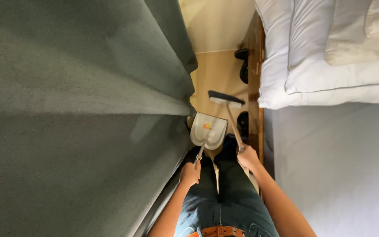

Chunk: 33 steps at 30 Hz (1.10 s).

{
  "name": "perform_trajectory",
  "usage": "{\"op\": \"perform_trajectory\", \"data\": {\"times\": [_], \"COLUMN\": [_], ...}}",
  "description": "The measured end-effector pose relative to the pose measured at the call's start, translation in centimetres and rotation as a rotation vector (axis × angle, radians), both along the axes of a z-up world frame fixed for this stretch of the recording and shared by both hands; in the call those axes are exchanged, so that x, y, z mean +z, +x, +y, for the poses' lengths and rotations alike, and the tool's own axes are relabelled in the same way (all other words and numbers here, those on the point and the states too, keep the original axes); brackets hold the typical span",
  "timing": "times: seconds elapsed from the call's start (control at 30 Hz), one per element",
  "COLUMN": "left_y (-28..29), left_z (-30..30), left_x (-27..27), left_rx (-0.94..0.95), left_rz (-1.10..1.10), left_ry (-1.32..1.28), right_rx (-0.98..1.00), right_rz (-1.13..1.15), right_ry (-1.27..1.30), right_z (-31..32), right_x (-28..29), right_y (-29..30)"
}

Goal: Dusting a bed and sweeping the floor in a bedroom area.

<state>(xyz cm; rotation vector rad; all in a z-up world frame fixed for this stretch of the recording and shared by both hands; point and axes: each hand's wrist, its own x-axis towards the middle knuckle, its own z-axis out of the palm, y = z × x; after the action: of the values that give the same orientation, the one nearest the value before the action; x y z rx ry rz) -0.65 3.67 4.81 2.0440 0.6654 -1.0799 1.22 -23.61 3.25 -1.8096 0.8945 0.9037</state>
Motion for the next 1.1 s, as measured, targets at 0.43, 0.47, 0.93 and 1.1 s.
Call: {"op": "perform_trajectory", "data": {"times": [0.43,0.47,0.93,1.1], "left_y": [-1.3,-1.8,-5.9,-7.5], "left_z": [-3.2,-3.3,-4.7,-3.6], "left_x": [-3.8,-3.3,-0.2,-1.6], "left_rx": [0.162,0.171,0.276,0.387], "left_rz": [-0.006,-0.003,0.013,-0.022], "left_ry": [0.027,0.031,0.073,0.077], "right_rx": [0.03,0.039,0.648,0.749], "right_rz": [0.151,0.155,-0.001,-0.079], "right_ry": [0.211,0.213,-0.068,0.012], "right_z": [-10.1,-10.0,-2.2,-3.9], "right_x": [5.9,6.7,-1.5,-4.8], "right_y": [0.6,1.5,1.8,-5.6]}}
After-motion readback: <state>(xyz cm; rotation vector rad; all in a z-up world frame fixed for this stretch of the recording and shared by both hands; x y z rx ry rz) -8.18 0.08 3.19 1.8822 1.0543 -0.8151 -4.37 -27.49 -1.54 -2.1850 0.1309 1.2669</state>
